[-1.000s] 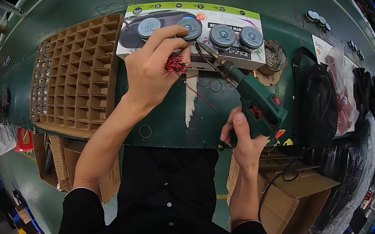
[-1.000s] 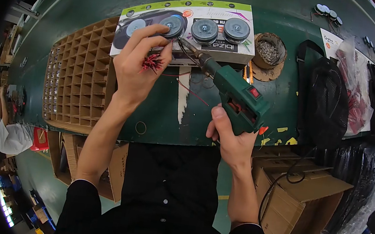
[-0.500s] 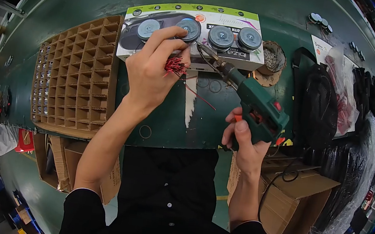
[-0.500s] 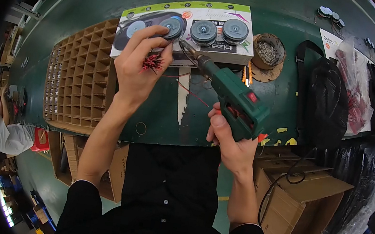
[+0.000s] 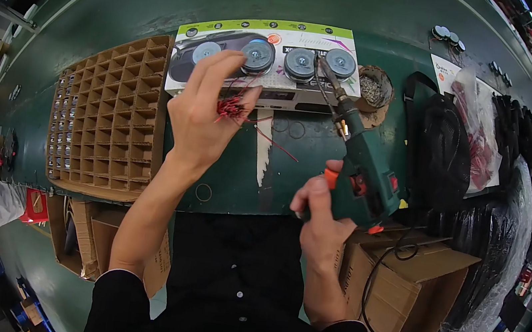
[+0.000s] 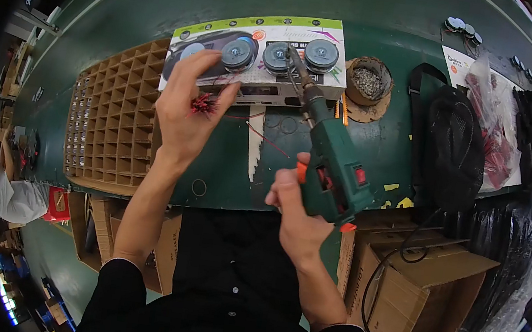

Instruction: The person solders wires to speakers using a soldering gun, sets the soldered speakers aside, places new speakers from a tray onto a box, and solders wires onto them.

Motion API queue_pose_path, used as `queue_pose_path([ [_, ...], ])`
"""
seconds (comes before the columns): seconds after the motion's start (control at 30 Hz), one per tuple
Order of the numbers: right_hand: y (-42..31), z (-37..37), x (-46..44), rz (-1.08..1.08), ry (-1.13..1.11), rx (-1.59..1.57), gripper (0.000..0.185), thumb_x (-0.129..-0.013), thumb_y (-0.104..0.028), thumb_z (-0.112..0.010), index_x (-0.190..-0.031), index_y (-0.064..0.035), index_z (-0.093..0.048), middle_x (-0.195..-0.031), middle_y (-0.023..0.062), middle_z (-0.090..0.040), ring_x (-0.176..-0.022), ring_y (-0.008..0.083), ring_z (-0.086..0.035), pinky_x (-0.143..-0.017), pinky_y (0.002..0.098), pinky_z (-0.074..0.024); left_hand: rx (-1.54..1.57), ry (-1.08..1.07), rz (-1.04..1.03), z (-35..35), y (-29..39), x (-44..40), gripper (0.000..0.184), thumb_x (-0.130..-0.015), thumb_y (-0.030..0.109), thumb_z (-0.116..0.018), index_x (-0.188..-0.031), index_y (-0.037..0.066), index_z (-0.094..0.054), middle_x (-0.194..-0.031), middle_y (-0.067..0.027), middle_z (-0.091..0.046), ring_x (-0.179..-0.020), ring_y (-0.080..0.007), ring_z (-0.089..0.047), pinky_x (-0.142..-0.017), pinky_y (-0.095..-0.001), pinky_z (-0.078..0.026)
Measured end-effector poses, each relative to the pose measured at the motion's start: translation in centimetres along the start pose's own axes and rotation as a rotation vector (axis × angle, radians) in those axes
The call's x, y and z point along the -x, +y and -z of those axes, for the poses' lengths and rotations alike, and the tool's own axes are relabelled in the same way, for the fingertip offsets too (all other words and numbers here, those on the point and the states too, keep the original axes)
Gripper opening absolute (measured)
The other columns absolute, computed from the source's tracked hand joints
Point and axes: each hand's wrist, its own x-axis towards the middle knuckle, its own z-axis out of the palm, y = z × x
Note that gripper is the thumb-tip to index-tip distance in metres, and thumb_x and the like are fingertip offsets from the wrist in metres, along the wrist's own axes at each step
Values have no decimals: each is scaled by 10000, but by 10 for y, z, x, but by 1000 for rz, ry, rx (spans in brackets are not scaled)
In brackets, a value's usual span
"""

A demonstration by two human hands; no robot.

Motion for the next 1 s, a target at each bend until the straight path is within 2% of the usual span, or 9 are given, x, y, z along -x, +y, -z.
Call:
queue_pose_path([
  [0.1,11,-24,2,80,-85,52,431,-886,2,-729,-1253,8,-504,-949,87,-672,-802,142,-656,-638,227,-499,288,38,311,18,27,14,433,-823,-29,-782,-1222,-2,-617,-1123,-128,-685,-902,-185,-690,-732,-275,-557],
  [0.2,24,-43,2,91,-118,-54,359,-885,-7,-753,-1166,3,-529,-1080,88,-698,-943,123,-677,-722,220,-524,1160,309,707,27,65,12,318,-1078,261,-490,-1167,-29,-585,-884,-48,-590,-519,-65,-448,-506,-217,-375],
  [0.23,32,-43,1,70,-158,-36,349,-889,1,-745,-1153,-1,-517,-1083,86,-693,-937,122,-676,-734,225,-530,1090,297,801,26,67,10,496,-1105,420,-349,-1148,-17,-579,-789,9,-483,-452,-53,-303,-464,-235,-288],
  [0.33,32,-43,-4,35,-208,62,328,-907,20,-714,-1153,0,-498,-1041,84,-685,-880,120,-675,-743,246,-550,625,520,673,18,33,5,461,-1098,384,-404,-1033,-14,-628,-632,44,-396,-513,-43,-323,-491,-225,-254],
  [0.4,28,-40,-2,62,-143,-60,264,-918,16,-696,-1132,11,-542,-1020,89,-685,-841,115,-672,-741,258,-558,333,430,507,24,-16,5,443,-1097,373,-423,-1029,-17,-623,-649,57,-395,-548,-38,-317,-512,-228,-252],
  [0.53,27,-29,-2,113,-160,15,241,-916,-23,-708,-1134,20,-613,-1103,89,-678,-856,119,-676,-720,251,-549,702,748,760,65,-35,-5,425,-1095,401,-437,-987,25,-602,-634,57,-305,-506,-58,-253,-499,-240,-249],
  [0.6,21,-34,-3,160,-197,38,290,-914,-31,-717,-1172,15,-592,-1129,93,-675,-877,122,-677,-708,249,-544,1137,659,713,73,-8,-2,426,-1097,423,-422,-957,64,-604,-630,61,-305,-476,-55,-225,-476,-242,-235],
  [0.73,13,-46,5,156,-277,-65,477,-912,-55,-745,-1300,3,-476,-1173,113,-668,-952,143,-677,-756,264,-540,1723,284,1058,61,59,2,432,-1110,422,-363,-943,130,-633,-621,73,-305,-424,-49,-193,-427,-242,-227],
  [1.0,-2,-28,-6,73,-262,-107,462,-913,21,-707,-1284,-8,-434,-1073,113,-681,-946,139,-667,-830,287,-553,1734,179,1234,37,75,2,415,-1106,410,-378,-924,119,-612,-607,63,-319,-421,-74,-240,-447,-263,-298],
])
